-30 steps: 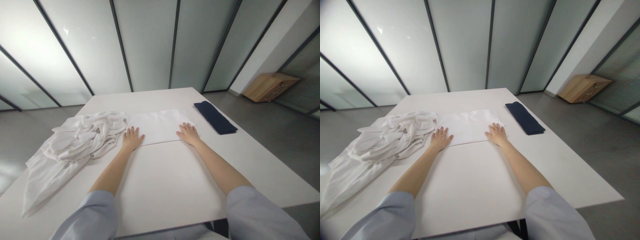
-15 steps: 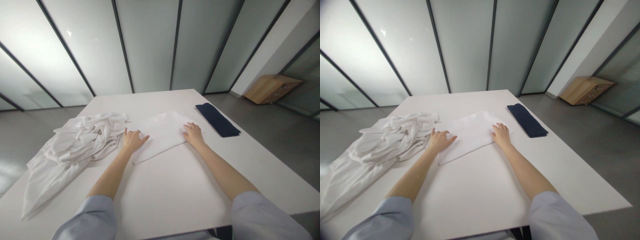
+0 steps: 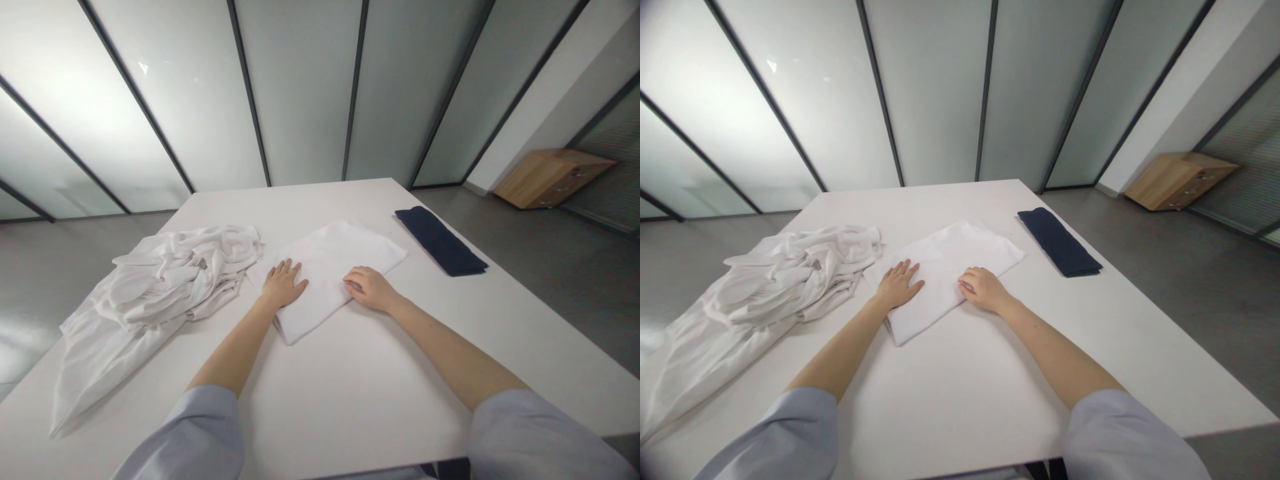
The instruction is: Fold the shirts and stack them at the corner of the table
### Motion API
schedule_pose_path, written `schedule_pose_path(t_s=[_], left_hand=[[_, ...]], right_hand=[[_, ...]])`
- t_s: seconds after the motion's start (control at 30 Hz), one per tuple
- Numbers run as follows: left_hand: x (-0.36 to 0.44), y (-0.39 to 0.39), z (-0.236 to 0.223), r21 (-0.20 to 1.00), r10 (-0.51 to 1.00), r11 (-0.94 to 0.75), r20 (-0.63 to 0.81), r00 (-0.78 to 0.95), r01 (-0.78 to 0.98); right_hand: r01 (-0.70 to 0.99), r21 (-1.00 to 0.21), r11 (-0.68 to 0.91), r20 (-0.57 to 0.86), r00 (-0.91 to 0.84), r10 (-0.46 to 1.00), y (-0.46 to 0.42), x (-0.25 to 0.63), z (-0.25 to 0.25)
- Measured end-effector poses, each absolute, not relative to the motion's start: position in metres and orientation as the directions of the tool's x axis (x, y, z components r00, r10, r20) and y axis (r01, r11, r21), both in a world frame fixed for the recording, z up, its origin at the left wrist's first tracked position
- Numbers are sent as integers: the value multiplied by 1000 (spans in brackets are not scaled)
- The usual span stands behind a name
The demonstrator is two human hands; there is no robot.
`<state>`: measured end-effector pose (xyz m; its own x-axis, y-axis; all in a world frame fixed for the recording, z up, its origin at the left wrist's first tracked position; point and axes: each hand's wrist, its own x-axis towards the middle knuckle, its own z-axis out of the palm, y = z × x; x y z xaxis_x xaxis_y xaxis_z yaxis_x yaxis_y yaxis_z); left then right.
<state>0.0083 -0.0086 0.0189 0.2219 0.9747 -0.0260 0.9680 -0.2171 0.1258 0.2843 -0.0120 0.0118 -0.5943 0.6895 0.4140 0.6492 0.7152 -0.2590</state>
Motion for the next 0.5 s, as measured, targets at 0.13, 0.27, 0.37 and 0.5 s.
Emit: schedule_pose_path(t_s=[0.13,0.27,0.37,0.5], left_hand=[[18,-15,24,71,998,-60,32,58,996],[25,-23,37,61,996,-78,44,75,995],[25,-25,51,145,982,-188,-5,191,971],[15,-18,60,589,857,-292,-188,479,753]], right_hand=[[798,-264,541,383,-428,819,-4,290,12],[937,-263,231,296,-150,943,6,299,10],[968,-252,-12,225,71,972,12,308,8],[962,-241,-128,152,168,974,15,316,9]])
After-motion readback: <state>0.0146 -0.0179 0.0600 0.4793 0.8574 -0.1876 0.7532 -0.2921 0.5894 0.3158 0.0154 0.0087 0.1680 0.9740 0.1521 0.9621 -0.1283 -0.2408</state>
